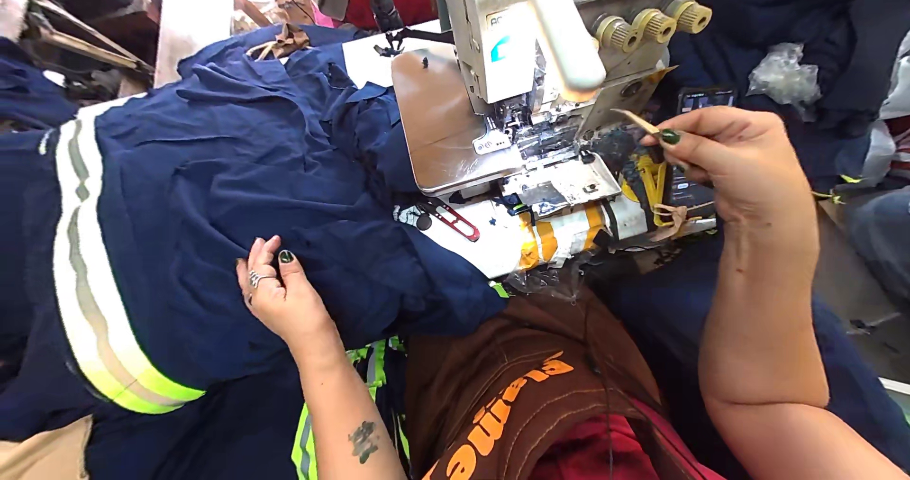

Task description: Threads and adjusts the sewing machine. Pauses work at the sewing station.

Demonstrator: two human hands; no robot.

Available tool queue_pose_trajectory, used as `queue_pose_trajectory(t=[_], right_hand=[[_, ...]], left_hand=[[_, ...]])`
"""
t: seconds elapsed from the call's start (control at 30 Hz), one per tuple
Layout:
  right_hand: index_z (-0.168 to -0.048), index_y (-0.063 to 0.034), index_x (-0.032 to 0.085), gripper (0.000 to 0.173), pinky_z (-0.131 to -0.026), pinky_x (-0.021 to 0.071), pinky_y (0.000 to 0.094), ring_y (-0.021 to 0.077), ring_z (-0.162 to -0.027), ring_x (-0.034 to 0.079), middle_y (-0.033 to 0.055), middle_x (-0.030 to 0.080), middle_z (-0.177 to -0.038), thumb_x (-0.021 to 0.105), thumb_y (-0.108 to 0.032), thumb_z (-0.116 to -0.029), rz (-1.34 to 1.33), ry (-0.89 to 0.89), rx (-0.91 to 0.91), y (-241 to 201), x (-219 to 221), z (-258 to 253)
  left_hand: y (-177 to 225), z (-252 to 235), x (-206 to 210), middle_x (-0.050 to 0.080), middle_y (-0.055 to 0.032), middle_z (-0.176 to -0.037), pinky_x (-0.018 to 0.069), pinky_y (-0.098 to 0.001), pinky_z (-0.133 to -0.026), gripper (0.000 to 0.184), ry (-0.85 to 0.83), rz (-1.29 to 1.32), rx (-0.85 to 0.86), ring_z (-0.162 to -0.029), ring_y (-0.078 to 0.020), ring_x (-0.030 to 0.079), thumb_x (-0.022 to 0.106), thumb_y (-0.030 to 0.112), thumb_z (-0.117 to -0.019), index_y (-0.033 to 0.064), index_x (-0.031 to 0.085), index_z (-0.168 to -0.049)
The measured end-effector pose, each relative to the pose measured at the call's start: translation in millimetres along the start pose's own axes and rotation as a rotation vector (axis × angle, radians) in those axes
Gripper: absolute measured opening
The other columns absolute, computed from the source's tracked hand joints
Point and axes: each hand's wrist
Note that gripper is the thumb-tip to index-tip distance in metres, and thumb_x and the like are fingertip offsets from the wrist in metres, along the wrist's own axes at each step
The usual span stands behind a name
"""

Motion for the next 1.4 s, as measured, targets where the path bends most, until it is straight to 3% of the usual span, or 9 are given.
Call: queue_pose_trajectory(t=[0.2, 0.37, 0.83, 1.4], right_hand=[[-0.098, -0.0069, 0.075, 0.01, -0.051, 0.0401, 0.0125, -0.0045, -0.057, 0.05, -0.0065, 0.069, -0.079, 0.066, -0.004, -0.0956, 0.014, -0.097, 0.072, 20.5, 46.2, -27.7], [-0.093, -0.0077, 0.075, 0.008, -0.049, 0.0385, 0.0133, -0.0033, -0.054, 0.049, -0.0067, 0.066, -0.073, 0.067, -0.005, -0.0949, -0.056, -0.135, 0.09, 32.4, 64.2, -41.2], [-0.091, -0.0087, 0.075, 0.01, -0.048, 0.0374, 0.0124, -0.0039, -0.052, 0.047, -0.0073, 0.064, -0.07, 0.067, -0.005, -0.0949, -0.055, -0.156, 0.135, 38.9, 69.5, -49.7], [-0.091, -0.0082, 0.074, 0.01, -0.046, 0.0365, 0.0119, -0.0038, -0.051, 0.047, -0.0071, 0.063, -0.068, 0.066, -0.004, -0.0956, -0.05, -0.143, 0.198, 36.6, 71.1, -50.5]], left_hand=[[-2.4, 3.0, 4.9, 0.055, -0.0172, -0.149, 0.0187, -0.0503, -0.125, 0.04, 0.004, -0.109, 0.042, -0.15, -0.0355, 0.035, 0.049, 0.028, -0.1066, 0.0022, 0.068, -0.13], [-3.3, 8.8, 11.2, 0.052, -0.0127, -0.154, 0.0181, -0.0539, -0.124, 0.039, 0.014, -0.308, 0.07, -0.152, -0.0364, 0.033, 0.045, 0.03, -0.1082, 0.0071, 0.07, -0.128], [-6.1, 11.0, 18.8, 0.054, -0.0078, -0.153, 0.0212, -0.0513, -0.123, 0.037, 0.066, -0.41, 0.074, -0.151, -0.0326, 0.036, 0.044, 0.029, -0.1087, 0.0105, 0.071, -0.126], [-3.6, 11.9, 18.7, 0.053, -0.0082, -0.153, 0.0206, -0.0521, -0.123, 0.037, 0.064, -0.413, 0.073, -0.151, -0.0316, 0.036, 0.043, 0.029, -0.109, 0.0107, 0.071, -0.127]])
Point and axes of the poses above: each hand's wrist, its own z-axis away from the middle knuckle, its own x-axis out of the palm, y = z × x
